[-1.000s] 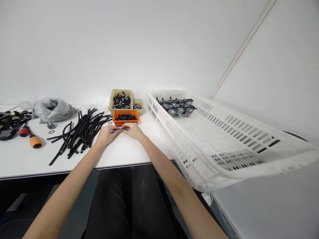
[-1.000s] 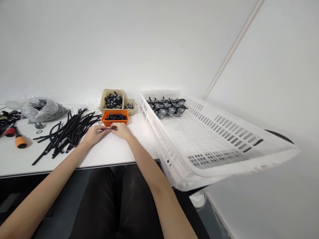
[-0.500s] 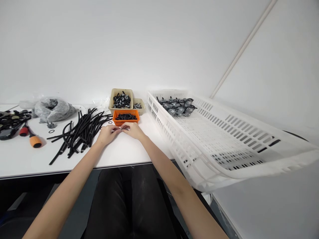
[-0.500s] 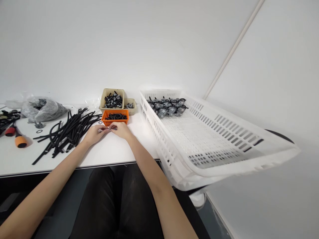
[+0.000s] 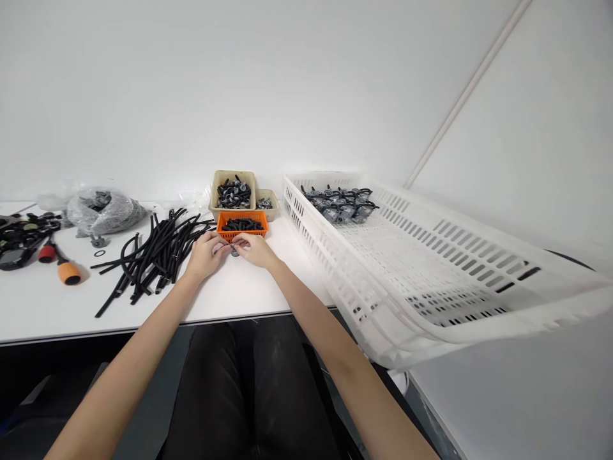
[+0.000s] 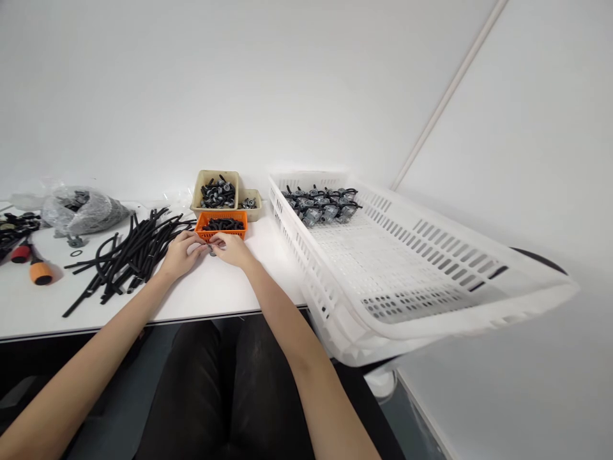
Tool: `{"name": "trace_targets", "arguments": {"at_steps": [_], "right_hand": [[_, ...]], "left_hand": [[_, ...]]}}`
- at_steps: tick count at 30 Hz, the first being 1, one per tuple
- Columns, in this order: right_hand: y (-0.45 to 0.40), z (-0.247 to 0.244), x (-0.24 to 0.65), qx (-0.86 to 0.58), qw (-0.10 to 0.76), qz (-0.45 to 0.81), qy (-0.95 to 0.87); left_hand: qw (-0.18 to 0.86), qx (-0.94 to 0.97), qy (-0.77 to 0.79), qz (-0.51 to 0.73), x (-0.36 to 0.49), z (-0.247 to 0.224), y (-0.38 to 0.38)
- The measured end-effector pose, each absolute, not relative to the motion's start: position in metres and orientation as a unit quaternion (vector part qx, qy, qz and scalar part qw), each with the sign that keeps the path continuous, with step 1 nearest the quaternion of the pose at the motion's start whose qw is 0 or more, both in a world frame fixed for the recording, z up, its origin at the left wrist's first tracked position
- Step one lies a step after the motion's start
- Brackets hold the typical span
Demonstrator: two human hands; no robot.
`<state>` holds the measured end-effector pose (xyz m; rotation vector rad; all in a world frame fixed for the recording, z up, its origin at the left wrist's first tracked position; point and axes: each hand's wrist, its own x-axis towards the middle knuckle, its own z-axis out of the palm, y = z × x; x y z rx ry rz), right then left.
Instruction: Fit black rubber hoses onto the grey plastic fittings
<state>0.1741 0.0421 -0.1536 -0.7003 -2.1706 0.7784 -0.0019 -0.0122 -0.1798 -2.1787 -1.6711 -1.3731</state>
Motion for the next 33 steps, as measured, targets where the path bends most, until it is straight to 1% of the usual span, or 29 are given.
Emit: {"name": "trace_targets", "arguments": {"at_steps": [16, 29, 33], "right_hand": [[0.050, -0.162, 0.174, -0.256, 0.333, 0.283, -0.862], [0.050, -0.160, 0.173, -0.271, 0.323, 0.273, -0.865], [0.049, -0.160, 0.174, -0.277, 0.320, 0.275, -0.863]], "left_hand": [[0.026, -0.716, -0.497, -0.489, -0.001, -0.178, -0.011], [0.018, -0.718, -0.507, -0.477, -0.003, -0.181, -0.011], [-0.029, -0.709, -0.536, -0.456, -0.002, -0.178, -0.014]]}}
